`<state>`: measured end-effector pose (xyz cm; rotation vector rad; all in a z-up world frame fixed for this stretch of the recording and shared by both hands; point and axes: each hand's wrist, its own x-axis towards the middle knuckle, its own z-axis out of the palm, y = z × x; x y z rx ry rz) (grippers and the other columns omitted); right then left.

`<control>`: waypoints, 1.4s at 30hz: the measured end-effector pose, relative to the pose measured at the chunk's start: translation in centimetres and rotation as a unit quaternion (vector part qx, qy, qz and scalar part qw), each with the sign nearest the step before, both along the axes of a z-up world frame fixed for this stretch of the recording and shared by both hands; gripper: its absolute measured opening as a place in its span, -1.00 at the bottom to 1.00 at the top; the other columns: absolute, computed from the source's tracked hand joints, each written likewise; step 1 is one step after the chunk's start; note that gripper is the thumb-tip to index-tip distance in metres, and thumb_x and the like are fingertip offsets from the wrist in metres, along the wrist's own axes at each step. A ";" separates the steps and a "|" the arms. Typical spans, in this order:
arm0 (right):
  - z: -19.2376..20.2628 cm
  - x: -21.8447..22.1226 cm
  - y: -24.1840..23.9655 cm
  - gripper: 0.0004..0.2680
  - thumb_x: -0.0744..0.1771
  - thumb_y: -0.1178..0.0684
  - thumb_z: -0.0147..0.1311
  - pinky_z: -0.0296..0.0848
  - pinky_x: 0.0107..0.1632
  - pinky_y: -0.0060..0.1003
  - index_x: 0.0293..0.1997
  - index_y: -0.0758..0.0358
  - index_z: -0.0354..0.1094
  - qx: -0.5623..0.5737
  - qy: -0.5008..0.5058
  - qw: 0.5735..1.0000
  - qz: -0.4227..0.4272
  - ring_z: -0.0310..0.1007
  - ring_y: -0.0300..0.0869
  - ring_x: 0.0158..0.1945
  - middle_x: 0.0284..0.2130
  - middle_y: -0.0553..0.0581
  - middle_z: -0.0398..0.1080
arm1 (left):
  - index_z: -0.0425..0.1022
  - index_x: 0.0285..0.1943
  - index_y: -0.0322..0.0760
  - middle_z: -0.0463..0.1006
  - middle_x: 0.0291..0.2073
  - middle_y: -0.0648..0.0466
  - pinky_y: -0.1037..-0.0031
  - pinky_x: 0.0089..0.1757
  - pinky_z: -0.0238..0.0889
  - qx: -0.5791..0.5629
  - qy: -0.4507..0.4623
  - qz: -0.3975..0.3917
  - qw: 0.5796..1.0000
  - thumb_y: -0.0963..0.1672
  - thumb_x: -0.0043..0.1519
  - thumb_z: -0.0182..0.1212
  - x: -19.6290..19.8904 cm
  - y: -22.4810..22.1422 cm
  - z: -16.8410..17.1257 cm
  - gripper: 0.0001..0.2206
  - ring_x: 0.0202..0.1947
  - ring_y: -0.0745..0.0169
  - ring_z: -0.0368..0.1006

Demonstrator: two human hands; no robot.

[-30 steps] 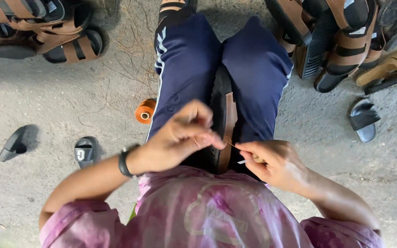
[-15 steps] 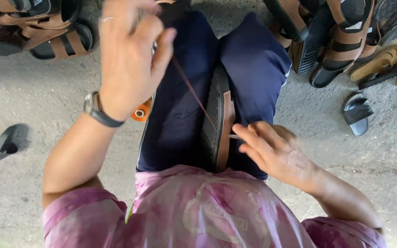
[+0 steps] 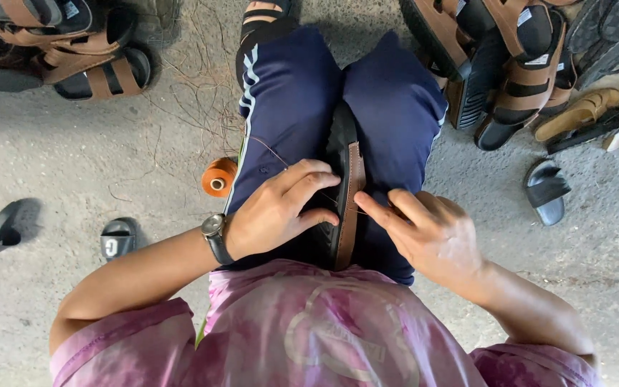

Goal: Hand-sewing the sole of a sandal to its upper part using a needle and thread.

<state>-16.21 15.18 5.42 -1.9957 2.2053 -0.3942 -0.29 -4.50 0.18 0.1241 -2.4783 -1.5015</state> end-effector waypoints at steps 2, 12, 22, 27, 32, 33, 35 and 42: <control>0.7 0.1 -0.4 -0.70 0.34 0.23 -0.07 0.42 -0.47 -0.41 0.17 0.03 0.44 -0.017 0.076 0.997 0.022 0.29 -0.22 -0.54 -0.38 0.08 0.29 | 0.45 0.06 -0.42 0.47 -0.12 -0.12 0.23 -0.12 0.51 0.009 0.022 -0.003 1.000 -0.10 0.04 0.52 -0.3 -0.1 -0.1 -0.53 -0.14 -0.16 0.56; -5.7 2.6 0.7 -0.83 0.32 0.18 0.00 0.40 -0.52 -0.31 0.00 0.27 0.39 -0.078 -0.015 0.996 -0.027 0.45 -0.08 -0.48 -0.31 0.18 0.37 | 0.40 0.15 -0.40 0.38 -0.05 -0.14 0.17 -0.18 0.52 -0.036 0.027 0.048 0.998 -0.02 -0.06 0.56 -0.1 0.7 -1.8 -0.35 -0.14 -0.17 0.53; -6.3 2.3 1.9 -0.80 0.32 0.07 0.19 0.53 -0.39 -0.29 -0.05 0.38 0.44 -0.123 -0.088 0.988 -0.041 0.54 -0.02 -0.39 -0.28 0.25 0.50 | 0.53 -0.07 -0.29 0.57 -0.34 -0.07 0.57 -0.49 0.30 0.443 -0.024 0.024 0.896 -0.23 0.32 0.14 1.2 0.9 0.1 -0.91 -0.55 0.24 0.43; -1.7 1.3 -0.3 -0.79 0.30 0.13 0.24 0.50 -0.40 -0.35 0.00 0.32 0.51 -0.106 -0.020 0.994 0.016 0.49 -0.13 -0.44 -0.32 0.19 0.46 | 0.19 0.02 -0.18 0.59 -0.46 0.01 0.30 -0.46 0.38 0.247 -0.193 0.000 0.950 -0.16 0.24 0.27 1.1 1.4 -0.4 -0.69 -0.54 -0.02 0.53; 0.7 0.2 0.2 -0.66 0.35 0.11 -0.15 0.38 -0.48 -0.46 0.25 -0.12 0.38 0.037 0.140 0.989 0.041 0.22 -0.29 -0.64 -0.54 -0.08 0.09 | 0.35 -0.24 -0.22 0.46 -0.53 -0.02 0.29 -0.51 0.36 0.068 -0.046 0.012 0.997 -0.19 0.23 0.22 -1.1 0.8 2.3 -0.89 -0.50 -0.13 0.51; 0.9 -0.3 0.7 -0.66 0.35 0.11 -0.15 0.38 -0.48 -0.46 0.25 -0.12 0.38 0.034 0.137 0.989 0.037 0.22 -0.29 -0.64 -0.54 -0.08 0.09 | 0.35 -0.24 -0.22 0.46 -0.53 -0.02 0.29 -0.51 0.36 0.064 -0.049 0.008 0.997 -0.19 0.23 0.22 -0.9 1.5 1.7 -0.89 -0.50 -0.13 0.51; 1.2 -1.5 1.8 -0.66 0.34 0.12 0.02 0.36 -0.53 -0.46 0.27 -0.17 0.36 0.063 0.088 0.994 0.032 0.18 -0.32 -0.63 -0.37 -0.06 0.18 | 0.33 -0.07 -0.24 0.30 -0.01 -0.12 0.28 -0.28 0.36 -0.135 -0.012 0.010 0.991 -0.09 0.25 0.32 -0.5 3.1 0.2 -0.75 -0.20 -0.06 0.40; -0.1 -0.9 3.6 -0.62 0.31 0.07 0.10 0.53 -0.37 -0.34 0.30 -0.11 0.28 0.089 -0.050 0.989 0.105 0.47 -0.38 -0.32 -0.05 0.00 0.36 | 0.53 -0.02 -0.29 0.25 -0.44 0.13 0.42 -0.46 0.18 -0.161 0.101 -0.028 0.981 -0.23 0.37 0.12 1.0 4.0 -0.2 -0.90 -0.41 0.19 0.23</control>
